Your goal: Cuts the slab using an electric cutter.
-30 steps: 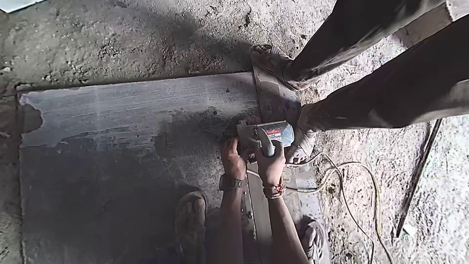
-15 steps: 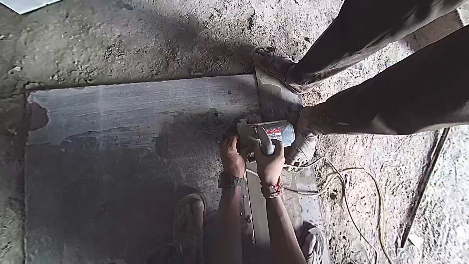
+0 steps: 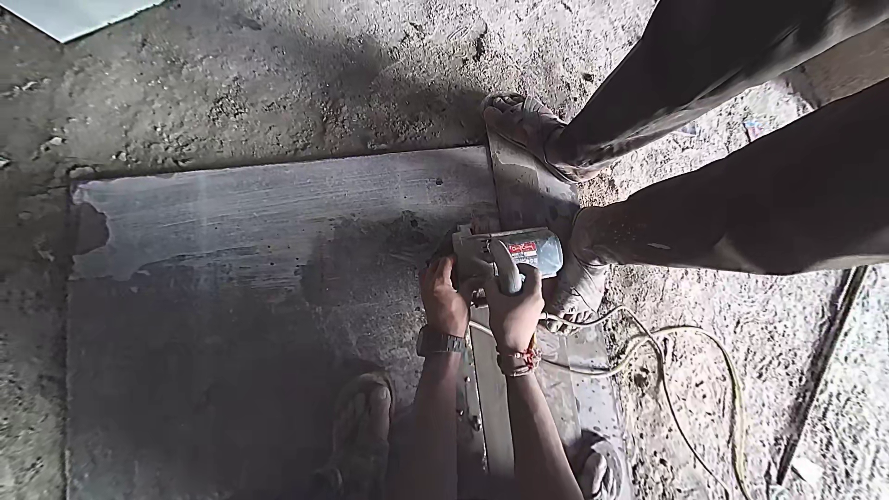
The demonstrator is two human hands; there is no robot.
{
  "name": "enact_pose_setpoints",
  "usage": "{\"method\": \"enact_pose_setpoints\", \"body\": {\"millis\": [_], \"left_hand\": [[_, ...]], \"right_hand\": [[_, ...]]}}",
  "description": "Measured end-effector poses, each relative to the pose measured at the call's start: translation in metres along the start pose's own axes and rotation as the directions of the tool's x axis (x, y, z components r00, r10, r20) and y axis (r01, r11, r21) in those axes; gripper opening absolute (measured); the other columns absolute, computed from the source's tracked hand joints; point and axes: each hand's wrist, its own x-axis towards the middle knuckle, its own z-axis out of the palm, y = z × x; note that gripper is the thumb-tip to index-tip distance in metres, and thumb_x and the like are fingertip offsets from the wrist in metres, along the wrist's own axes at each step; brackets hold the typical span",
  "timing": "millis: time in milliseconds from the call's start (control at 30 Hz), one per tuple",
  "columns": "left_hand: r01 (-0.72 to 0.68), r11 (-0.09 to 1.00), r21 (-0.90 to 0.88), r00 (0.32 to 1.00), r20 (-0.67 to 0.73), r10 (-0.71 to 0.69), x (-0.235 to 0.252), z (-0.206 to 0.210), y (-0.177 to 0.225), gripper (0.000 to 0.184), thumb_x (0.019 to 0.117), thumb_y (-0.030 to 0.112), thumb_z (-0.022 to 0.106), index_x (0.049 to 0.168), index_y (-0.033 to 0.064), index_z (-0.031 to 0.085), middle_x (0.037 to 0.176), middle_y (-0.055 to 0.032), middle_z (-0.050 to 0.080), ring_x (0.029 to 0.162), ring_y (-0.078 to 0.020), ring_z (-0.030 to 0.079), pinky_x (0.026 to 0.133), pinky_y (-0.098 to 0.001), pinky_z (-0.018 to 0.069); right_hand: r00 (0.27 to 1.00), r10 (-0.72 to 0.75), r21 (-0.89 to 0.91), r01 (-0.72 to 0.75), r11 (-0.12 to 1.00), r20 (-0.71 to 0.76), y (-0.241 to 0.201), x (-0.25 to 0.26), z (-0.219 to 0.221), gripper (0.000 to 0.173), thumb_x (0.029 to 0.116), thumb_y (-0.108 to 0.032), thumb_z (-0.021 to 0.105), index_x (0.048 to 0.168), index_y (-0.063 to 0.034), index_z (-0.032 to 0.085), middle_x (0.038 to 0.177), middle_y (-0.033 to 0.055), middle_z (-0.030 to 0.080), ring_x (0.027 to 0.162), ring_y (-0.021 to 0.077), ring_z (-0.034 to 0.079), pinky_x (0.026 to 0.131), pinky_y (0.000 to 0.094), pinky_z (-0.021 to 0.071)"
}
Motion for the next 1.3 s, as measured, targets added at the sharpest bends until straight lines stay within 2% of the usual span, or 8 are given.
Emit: {"method": "enact_pose_setpoints", "body": {"millis": [200,400,467,533,700,800,967,1300], "left_hand": [[0.029,0.999,0.026,0.999,0.041,-0.03,0.005,-0.005,0.007,0.047,0.0785,0.015,0.085,0.118,-0.0072,0.071,0.119,-0.0253,0.071,0.118,-0.043,0.063,0.107,-0.0544,0.0446],[0.046,0.997,0.068,0.994,0.099,-0.053,0.007,-0.011,0.014,0.049,0.0813,0.013,0.083,0.124,-0.008,0.068,0.125,-0.0283,0.067,0.124,-0.0442,0.06,0.112,-0.0533,0.0412],[0.039,0.994,0.101,0.991,0.123,-0.052,0.008,-0.013,0.014,0.049,0.0822,0.013,0.082,0.124,-0.0073,0.068,0.127,-0.028,0.067,0.125,-0.0435,0.06,0.113,-0.0532,0.0404],[0.014,0.985,0.172,0.983,0.179,-0.046,0.012,-0.018,0.017,0.049,0.0847,0.014,0.08,0.126,-0.0074,0.066,0.129,-0.0275,0.066,0.127,-0.0423,0.058,0.114,-0.0515,0.0392],[-0.015,0.976,0.217,0.972,0.234,-0.037,0.015,-0.024,0.022,0.05,0.0867,0.015,0.078,0.128,-0.009,0.063,0.13,-0.028,0.064,0.129,-0.0411,0.057,0.115,-0.0496,0.0386],[-0.056,0.988,0.145,0.991,0.13,0.037,0.014,-0.016,0.015,0.049,0.0831,0.016,0.082,0.122,-0.0099,0.067,0.123,-0.029,0.067,0.124,-0.0435,0.06,0.113,-0.0509,0.0414],[0.002,0.994,0.111,0.982,0.186,-0.023,0.02,-0.021,0.015,0.052,0.0839,0.019,0.082,0.125,-0.0079,0.066,0.128,-0.0277,0.066,0.127,-0.0429,0.058,0.114,-0.0509,0.0399],[0.028,0.997,0.065,0.987,0.154,-0.038,0.031,-0.016,0.012,0.051,0.0825,0.018,0.082,0.125,-0.006,0.068,0.127,-0.0267,0.066,0.125,-0.043,0.059,0.112,-0.0518,0.0409]], "right_hand": [[0.997,0.018,0.035,-0.02,0.999,0.069,-0.006,0.005,-0.004,0.052,0.0767,-0.022,0.084,0.121,-0.0046,0.062,0.076,0.0103,0.069,0.066,0.0286,0.067,0.062,0.0521,0.0531],[0.952,-0.057,0.222,-0.011,0.975,0.3,0.002,0.018,-0.012,0.049,0.0739,-0.02,0.083,0.115,-0.0022,0.063,0.086,0.0084,0.068,0.076,0.0187,0.066,0.072,0.043,0.0547],[0.941,-0.059,0.206,-0.011,0.979,0.333,0.0,0.019,-0.013,0.049,0.0751,-0.019,0.082,0.117,-0.0018,0.064,0.089,0.011,0.069,0.08,0.0214,0.068,0.075,0.0454,0.0563],[0.951,-0.043,0.15,-0.004,0.989,0.307,-0.006,0.016,-0.015,0.052,0.0802,-0.019,0.081,0.125,0.0003,0.062,0.097,0.0166,0.071,0.088,0.0285,0.069,0.082,0.0512,0.0554],[0.978,0.0,0.082,-0.018,0.996,0.206,-0.014,0.008,-0.013,0.052,0.0849,-0.023,0.079,0.13,-0.0041,0.06,0.093,0.0181,0.072,0.085,0.0353,0.071,0.078,0.0565,0.056],[0.99,-0.015,0.076,0.004,0.997,0.139,-0.013,0.009,-0.008,0.053,0.0845,-0.024,0.08,0.129,-0.0038,0.06,0.09,0.018,0.072,0.082,0.0358,0.071,0.075,0.0575,0.056],[0.996,-0.061,0.062,0.057,0.996,0.069,-0.012,0.009,0.001,0.053,0.084,-0.02,0.081,0.129,-0.0011,0.059,0.09,0.0175,0.072,0.079,0.0335,0.071,0.074,0.0554,0.0561],[0.992,-0.123,0.046,0.123,0.991,-0.005,-0.018,0.014,0.01,0.052,0.0826,-0.015,0.082,0.126,0.0019,0.06,0.089,0.018,0.071,0.077,0.0318,0.07,0.072,0.054,0.056]]}}
